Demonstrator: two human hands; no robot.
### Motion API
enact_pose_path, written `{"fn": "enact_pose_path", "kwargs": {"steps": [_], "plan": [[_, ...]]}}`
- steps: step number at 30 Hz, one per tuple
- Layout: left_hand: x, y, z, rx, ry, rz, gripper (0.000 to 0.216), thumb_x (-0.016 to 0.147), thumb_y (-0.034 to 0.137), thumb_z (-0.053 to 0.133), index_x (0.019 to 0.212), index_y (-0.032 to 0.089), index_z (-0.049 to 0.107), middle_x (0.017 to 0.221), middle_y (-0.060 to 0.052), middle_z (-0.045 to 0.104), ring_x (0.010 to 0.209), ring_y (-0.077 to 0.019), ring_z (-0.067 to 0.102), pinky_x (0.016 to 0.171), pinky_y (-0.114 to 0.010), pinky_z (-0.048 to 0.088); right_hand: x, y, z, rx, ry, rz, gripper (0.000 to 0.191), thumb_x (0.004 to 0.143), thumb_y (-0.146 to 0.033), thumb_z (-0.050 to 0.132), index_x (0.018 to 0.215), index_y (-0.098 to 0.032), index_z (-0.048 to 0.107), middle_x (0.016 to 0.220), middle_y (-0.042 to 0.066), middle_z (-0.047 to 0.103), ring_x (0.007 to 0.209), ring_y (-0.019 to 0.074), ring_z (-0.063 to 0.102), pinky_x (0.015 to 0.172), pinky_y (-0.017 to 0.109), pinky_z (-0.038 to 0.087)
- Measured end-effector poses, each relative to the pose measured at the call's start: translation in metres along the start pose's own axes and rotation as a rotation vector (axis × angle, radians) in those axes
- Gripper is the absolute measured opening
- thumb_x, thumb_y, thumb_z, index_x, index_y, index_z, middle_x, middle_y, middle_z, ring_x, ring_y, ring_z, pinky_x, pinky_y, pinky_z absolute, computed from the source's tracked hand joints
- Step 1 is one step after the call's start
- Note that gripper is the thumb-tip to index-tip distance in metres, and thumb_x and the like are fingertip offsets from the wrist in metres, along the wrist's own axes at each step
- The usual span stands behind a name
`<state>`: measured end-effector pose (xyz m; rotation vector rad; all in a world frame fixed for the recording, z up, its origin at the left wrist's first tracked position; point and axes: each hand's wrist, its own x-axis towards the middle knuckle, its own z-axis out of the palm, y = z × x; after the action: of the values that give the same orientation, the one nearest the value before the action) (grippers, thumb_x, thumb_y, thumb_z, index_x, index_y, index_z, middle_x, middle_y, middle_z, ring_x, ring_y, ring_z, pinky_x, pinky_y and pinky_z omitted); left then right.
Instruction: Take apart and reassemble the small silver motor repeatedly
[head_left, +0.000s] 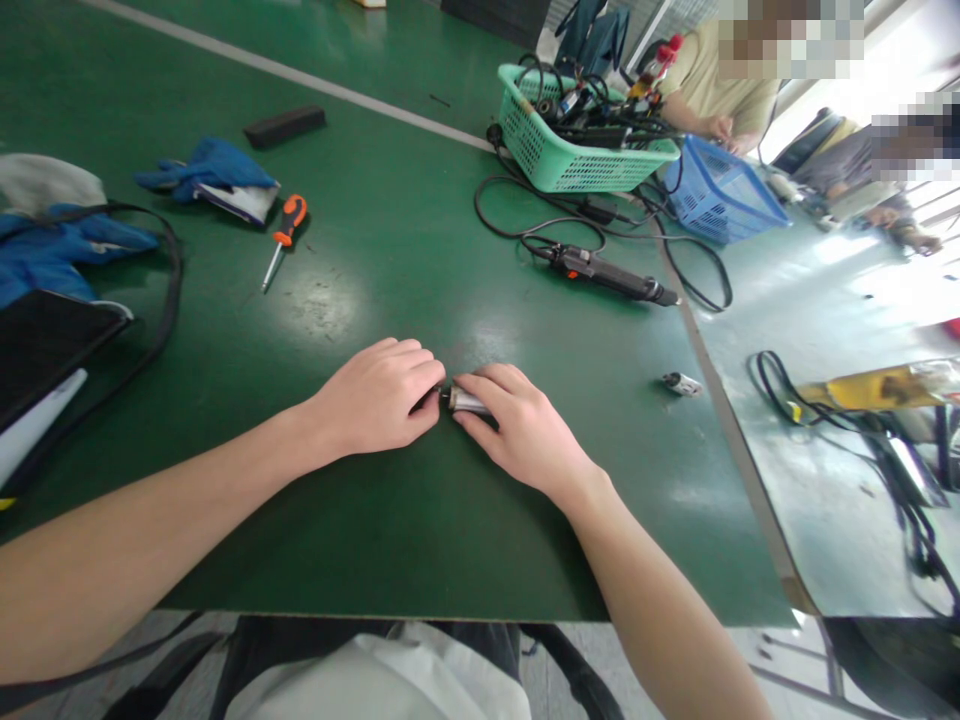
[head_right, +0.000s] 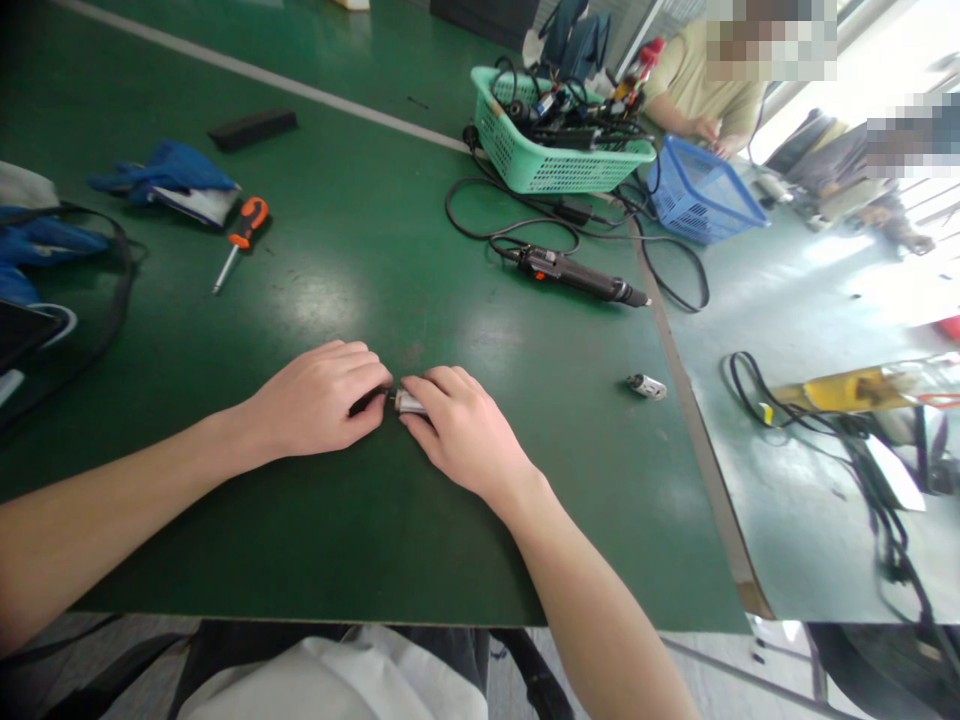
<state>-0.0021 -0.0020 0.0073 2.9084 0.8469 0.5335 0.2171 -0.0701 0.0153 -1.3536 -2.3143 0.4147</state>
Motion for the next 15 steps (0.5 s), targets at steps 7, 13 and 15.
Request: {"fn": "enact_pose_path", "kwargs": {"steps": [7,13,15], "plan": [[-0.0003,-0.0001,0.0001,0.014,-0.001,0.007,0.016,0.093,0.019,0.052,0.081,0.018,0.063,0.077,-0.005,0.063,0.078,-0.021,0.059,0.072,-0.035,0.044,0.0005,0.0007,0.0,-0.002,0.003,-0.001,0.028,0.102,-0.027,0.059,0.129,-0.021,0.063,0.117,0.012,0.067,0.109,0.0279,0.062,0.099,0.044,0.054],[-0.0005,-0.001,0.0017,0.015,-0.016,0.006,0.016,0.093,0.02,0.053,0.082,0.017,0.064,0.078,-0.005,0.062,0.079,-0.0212,0.059,0.074,-0.035,0.044,0.0003,-0.0004,-0.0001,-0.004,-0.001,-0.005,0.028,0.102,-0.027,0.059,0.129,-0.019,0.063,0.115,0.012,0.067,0.108,0.0279,0.062,0.098,0.044,0.054],[-0.0007,-0.0008,0.0016,0.013,-0.021,0.006,0.016,0.093,0.02,0.052,0.082,0.017,0.064,0.078,-0.005,0.062,0.079,-0.0212,0.059,0.074,-0.035,0.044,0.0001,-0.0004,-0.0001,-0.005,-0.004,-0.004,0.028,0.103,-0.026,0.059,0.129,-0.02,0.063,0.116,0.012,0.067,0.108,0.0278,0.062,0.098,0.044,0.054]]}}
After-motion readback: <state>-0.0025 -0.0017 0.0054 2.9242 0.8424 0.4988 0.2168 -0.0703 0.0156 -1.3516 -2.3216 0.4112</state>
